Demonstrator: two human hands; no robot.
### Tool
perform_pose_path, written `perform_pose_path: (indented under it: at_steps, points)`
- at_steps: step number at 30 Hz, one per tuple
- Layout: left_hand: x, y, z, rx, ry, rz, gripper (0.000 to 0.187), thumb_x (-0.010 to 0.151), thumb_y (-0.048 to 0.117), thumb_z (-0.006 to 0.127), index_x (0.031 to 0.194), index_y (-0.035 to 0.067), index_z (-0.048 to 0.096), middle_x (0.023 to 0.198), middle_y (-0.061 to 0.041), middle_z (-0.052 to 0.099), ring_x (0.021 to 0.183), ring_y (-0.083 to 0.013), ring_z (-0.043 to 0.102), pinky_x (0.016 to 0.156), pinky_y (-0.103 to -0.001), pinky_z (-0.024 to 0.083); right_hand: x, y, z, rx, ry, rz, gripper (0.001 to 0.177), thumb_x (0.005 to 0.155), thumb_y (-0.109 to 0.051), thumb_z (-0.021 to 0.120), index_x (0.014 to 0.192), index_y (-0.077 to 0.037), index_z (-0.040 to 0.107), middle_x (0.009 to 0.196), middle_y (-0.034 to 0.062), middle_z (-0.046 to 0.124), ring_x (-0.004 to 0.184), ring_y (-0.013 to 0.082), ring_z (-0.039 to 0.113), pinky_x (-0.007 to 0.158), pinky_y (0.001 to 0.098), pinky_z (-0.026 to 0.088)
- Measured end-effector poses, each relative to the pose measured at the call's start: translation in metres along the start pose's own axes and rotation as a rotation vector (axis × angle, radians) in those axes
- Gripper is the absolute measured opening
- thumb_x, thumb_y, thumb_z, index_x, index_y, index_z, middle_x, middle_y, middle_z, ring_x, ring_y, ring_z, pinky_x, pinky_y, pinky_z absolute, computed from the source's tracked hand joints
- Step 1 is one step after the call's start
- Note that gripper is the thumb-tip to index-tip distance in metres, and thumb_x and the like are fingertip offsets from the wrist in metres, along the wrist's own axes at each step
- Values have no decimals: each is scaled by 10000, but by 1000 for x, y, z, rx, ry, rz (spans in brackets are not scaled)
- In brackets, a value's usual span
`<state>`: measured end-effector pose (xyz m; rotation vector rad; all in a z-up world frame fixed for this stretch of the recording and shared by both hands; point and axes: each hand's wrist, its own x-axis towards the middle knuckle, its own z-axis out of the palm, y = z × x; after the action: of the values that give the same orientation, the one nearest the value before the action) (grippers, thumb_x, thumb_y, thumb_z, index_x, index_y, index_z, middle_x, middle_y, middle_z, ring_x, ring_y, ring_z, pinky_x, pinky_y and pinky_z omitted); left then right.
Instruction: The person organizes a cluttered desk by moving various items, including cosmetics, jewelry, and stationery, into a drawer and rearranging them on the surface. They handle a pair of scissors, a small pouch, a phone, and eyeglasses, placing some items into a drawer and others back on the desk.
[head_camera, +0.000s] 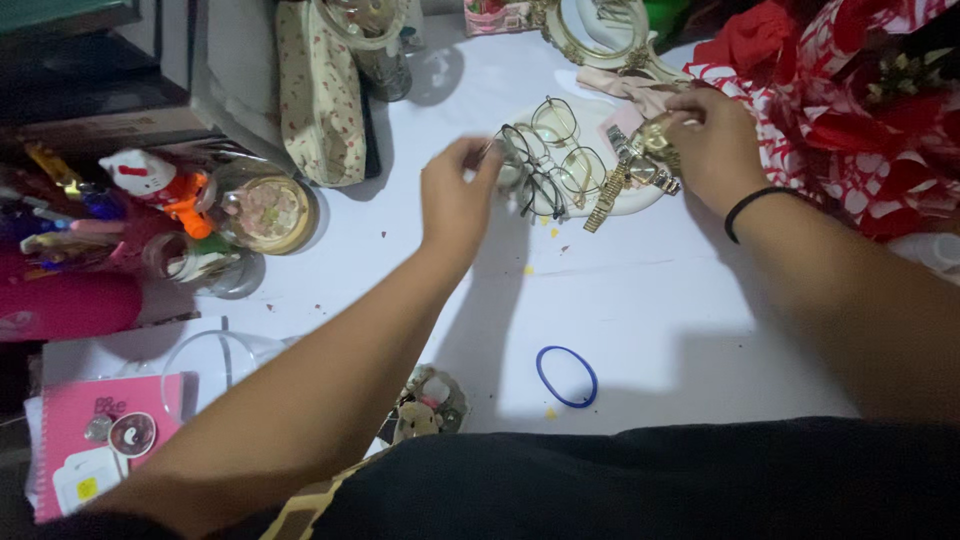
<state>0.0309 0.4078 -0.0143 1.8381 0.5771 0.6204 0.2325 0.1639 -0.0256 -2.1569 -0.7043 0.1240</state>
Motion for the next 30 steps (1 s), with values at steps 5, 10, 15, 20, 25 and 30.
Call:
perform_pose_path:
  at_steps: [5, 10, 15, 20, 25, 30]
  points:
    - [48, 15, 51, -53, -211, 96, 209, 889, 188, 704, 1010, 39, 786, 795, -79, 772, 687, -162, 697, 685, -308, 551, -13, -43, 24, 270, -2, 129, 287, 927, 10, 649, 1210, 21, 695, 1000, 51, 722, 910, 109, 666, 797, 226, 526]
    - [72, 7, 94, 170, -336, 156, 243, 844, 239, 732, 1056, 141, 802, 904, -70, 779, 852, -230, 709, 809, -363, 533, -1, -28, 31, 129, 24, 16, 286, 934, -11, 673, 1218, 10, 699, 1186, 104, 633, 1011, 165, 625, 899, 262, 521]
    - [86, -11, 97, 414, -184, 70, 325, 818, 269, 773, 1134, 199, 754, 1138, -17, 736, 1201, -262, 565, 1025, -471, 413, 31, 15, 33, -55, -5, -96, 339, 1031, -166, 653, 1320, 11, 650, 1400, 157, 531, 1184, 267, 590, 996, 341, 482]
    - [80, -46, 60, 414, 61, -197, 403, 870, 328, 666, 1254, 209, 677, 1308, -50, 622, 1233, -290, 488, 970, -526, 375, 15, 13, 41, -123, -66, 85, 374, 1060, -248, 586, 1331, 4, 639, 1368, 141, 586, 1264, 291, 569, 1060, 360, 428]
    - [59, -75, 47, -96, -35, -348, 494, 944, 446, 554, 1262, 81, 653, 1229, -132, 699, 1194, -324, 642, 1054, -446, 485, -7, -12, 41, -72, -52, 3, 407, 1019, -256, 656, 1288, 50, 644, 1253, 186, 641, 1127, 300, 619, 963, 373, 487]
    - [37, -53, 45, 91, -70, -373, 515, 915, 484, 566, 1194, 76, 711, 1239, -151, 688, 1227, -407, 493, 1054, -474, 374, -25, -16, 28, -224, -164, -2, 451, 966, -311, 734, 1221, 55, 666, 1058, 210, 656, 934, 310, 644, 827, 390, 508]
